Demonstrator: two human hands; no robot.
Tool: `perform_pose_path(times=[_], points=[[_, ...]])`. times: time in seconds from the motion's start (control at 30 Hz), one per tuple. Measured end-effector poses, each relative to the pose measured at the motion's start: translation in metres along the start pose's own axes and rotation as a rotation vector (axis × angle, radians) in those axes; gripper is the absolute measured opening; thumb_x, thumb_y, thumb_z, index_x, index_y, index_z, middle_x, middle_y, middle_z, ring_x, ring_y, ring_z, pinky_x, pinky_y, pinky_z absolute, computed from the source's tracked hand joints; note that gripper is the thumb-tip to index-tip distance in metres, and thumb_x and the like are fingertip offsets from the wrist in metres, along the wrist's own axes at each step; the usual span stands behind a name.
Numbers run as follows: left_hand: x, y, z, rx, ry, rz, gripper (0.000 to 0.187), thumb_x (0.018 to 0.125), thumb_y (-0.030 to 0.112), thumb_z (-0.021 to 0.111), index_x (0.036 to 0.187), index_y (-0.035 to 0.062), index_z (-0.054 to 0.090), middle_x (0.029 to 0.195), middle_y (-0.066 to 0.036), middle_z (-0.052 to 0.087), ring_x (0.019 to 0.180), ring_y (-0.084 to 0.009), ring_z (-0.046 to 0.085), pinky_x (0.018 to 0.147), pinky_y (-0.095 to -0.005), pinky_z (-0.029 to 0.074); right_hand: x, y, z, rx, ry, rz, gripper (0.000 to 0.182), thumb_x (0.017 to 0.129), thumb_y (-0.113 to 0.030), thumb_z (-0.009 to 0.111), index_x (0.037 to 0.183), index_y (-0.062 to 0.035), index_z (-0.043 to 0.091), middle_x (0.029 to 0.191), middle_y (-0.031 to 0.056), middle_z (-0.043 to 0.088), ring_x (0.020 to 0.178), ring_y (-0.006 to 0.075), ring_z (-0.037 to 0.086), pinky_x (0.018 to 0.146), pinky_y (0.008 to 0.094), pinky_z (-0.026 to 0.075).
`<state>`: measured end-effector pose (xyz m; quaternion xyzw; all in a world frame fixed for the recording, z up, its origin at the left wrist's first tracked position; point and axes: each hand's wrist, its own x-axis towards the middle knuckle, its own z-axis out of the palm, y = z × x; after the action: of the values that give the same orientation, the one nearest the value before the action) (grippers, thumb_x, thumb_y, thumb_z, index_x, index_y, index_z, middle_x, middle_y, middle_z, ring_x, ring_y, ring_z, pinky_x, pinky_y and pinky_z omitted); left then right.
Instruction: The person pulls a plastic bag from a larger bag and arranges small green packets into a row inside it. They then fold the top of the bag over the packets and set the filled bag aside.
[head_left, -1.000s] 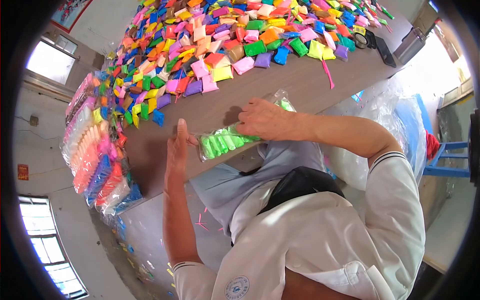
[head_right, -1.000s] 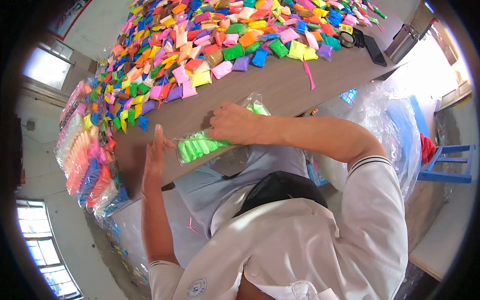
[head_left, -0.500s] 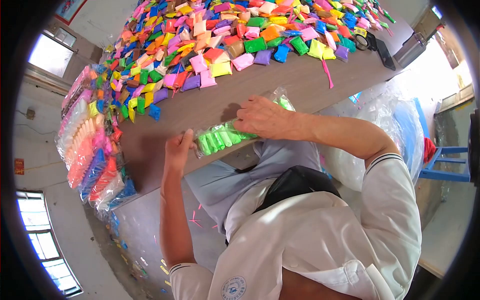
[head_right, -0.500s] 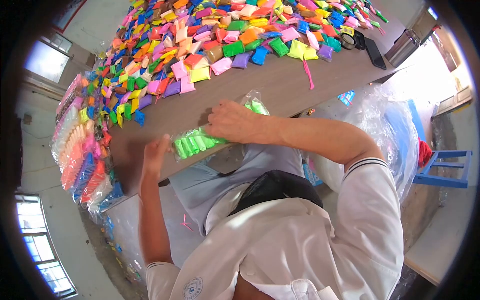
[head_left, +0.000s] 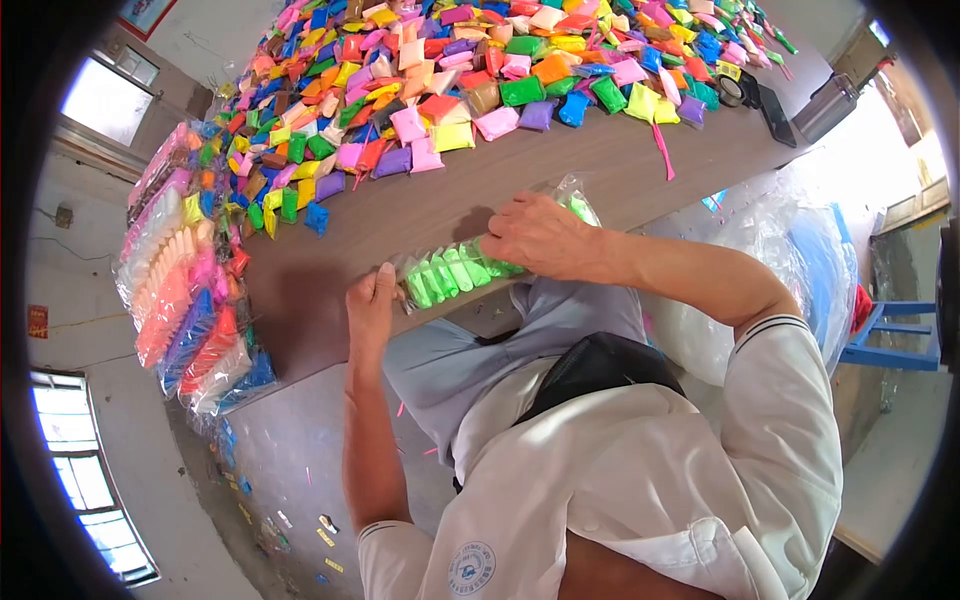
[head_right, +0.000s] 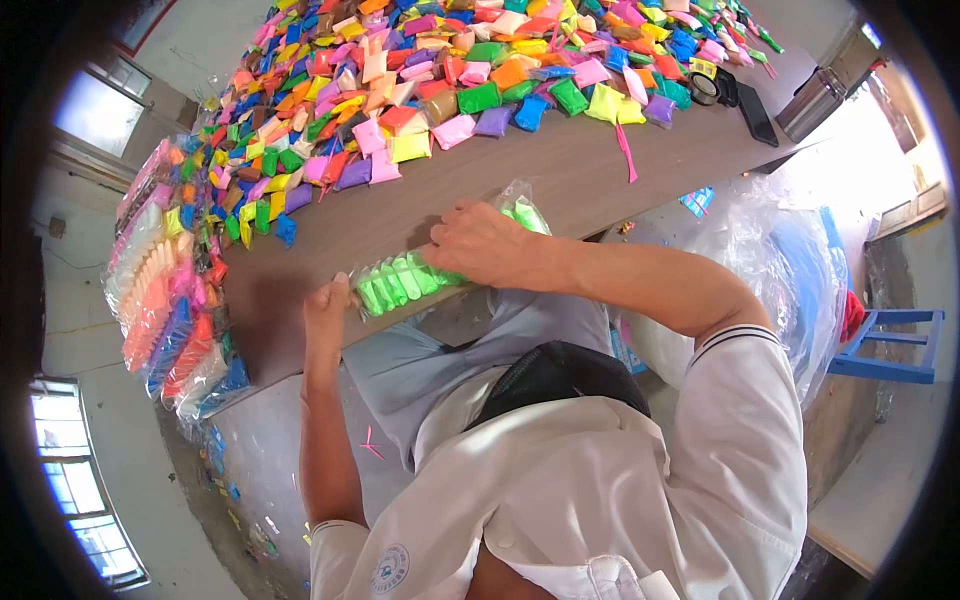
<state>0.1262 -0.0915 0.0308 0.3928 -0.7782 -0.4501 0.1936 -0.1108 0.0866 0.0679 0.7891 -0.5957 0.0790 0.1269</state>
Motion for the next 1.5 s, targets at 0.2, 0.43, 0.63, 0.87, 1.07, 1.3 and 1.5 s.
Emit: perform_pose_path(times=[0.2, 0.43, 0.63, 0.87, 1.07, 1.3, 1.5], points=[[0.004, 0.004, -0.008, -0.239, -0.023, -0.088, 0.057, 0.097, 0.048, 0.048, 0.069, 0.0006, 0.061, 0.070, -0.007, 0.062, 0.073, -0.0155, 0.055, 0.077, -0.0315, 0.042, 0.000, -0.002, -0.002, -0.041, 0.027, -0.036, 0.008, 0.076, -0.017, 0.058, 0.080, -0.0109, 0.055, 0.076, 0.0042, 0.054, 0.079, 0.0202, 0.060, 0.075, 0.0359, 0.047], [0.014, 0.014, -0.010, -0.280, -0.123, -0.153, 0.061, 0.096, 0.060, 0.040, 0.073, 0.0059, 0.056, 0.072, -0.006, 0.057, 0.075, -0.0176, 0.057, 0.082, -0.0310, 0.042, 0.000, -0.002, -0.002, -0.063, 0.053, -0.062, 0.008, 0.075, -0.017, 0.058, 0.077, -0.0105, 0.054, 0.074, 0.0041, 0.053, 0.076, 0.0192, 0.060, 0.072, 0.0333, 0.047], [0.007, 0.035, -0.012, -0.066, -0.111, -0.186, 0.075, 0.091, 0.069, 0.038, 0.068, 0.0004, 0.061, 0.070, -0.010, 0.061, 0.077, -0.0187, 0.057, 0.082, -0.0342, 0.043, 0.001, -0.004, -0.003, -0.080, 0.052, -0.047, 0.008, 0.074, -0.017, 0.059, 0.077, -0.0101, 0.056, 0.074, 0.0045, 0.055, 0.076, 0.0194, 0.061, 0.072, 0.0330, 0.047], [0.013, 0.037, -0.014, -0.146, -0.081, -0.325, 0.072, 0.091, 0.068, 0.042, 0.065, 0.0033, 0.057, 0.065, -0.008, 0.058, 0.072, -0.0174, 0.056, 0.081, -0.0313, 0.043, 0.000, -0.005, -0.004, -0.078, 0.042, -0.048, 0.007, 0.075, -0.017, 0.059, 0.078, -0.0098, 0.057, 0.075, 0.0049, 0.055, 0.076, 0.0199, 0.060, 0.071, 0.0329, 0.047], [0.018, 0.034, -0.009, -0.235, -0.087, -0.334, 0.061, 0.090, 0.062, 0.049, 0.065, 0.0069, 0.058, 0.066, -0.006, 0.060, 0.070, -0.0144, 0.052, 0.078, -0.0299, 0.042, -0.001, -0.004, -0.004, -0.065, 0.053, -0.052, 0.008, 0.076, -0.017, 0.058, 0.079, -0.0096, 0.057, 0.075, 0.0049, 0.055, 0.077, 0.0202, 0.061, 0.071, 0.0332, 0.047], [0.007, 0.023, -0.008, -0.133, -0.107, -0.246, 0.041, 0.092, 0.038, 0.061, 0.066, 0.0067, 0.061, 0.066, -0.003, 0.062, 0.072, -0.0124, 0.055, 0.076, -0.0284, 0.043, -0.002, -0.004, -0.001, -0.085, 0.050, -0.042, 0.008, 0.076, -0.017, 0.058, 0.080, -0.0096, 0.056, 0.075, 0.0048, 0.056, 0.077, 0.0201, 0.061, 0.071, 0.0333, 0.047], [-0.007, 0.020, 0.002, 0.062, -0.018, -0.069, 0.044, 0.096, 0.034, 0.056, 0.067, 0.0011, 0.060, 0.063, -0.006, 0.061, 0.062, -0.0134, 0.053, 0.061, -0.0306, 0.042, -0.003, -0.005, -0.001, -0.050, 0.068, -0.007, 0.010, 0.075, -0.017, 0.058, 0.081, -0.0090, 0.056, 0.075, 0.0049, 0.056, 0.078, 0.0205, 0.061, 0.072, 0.0332, 0.048]])
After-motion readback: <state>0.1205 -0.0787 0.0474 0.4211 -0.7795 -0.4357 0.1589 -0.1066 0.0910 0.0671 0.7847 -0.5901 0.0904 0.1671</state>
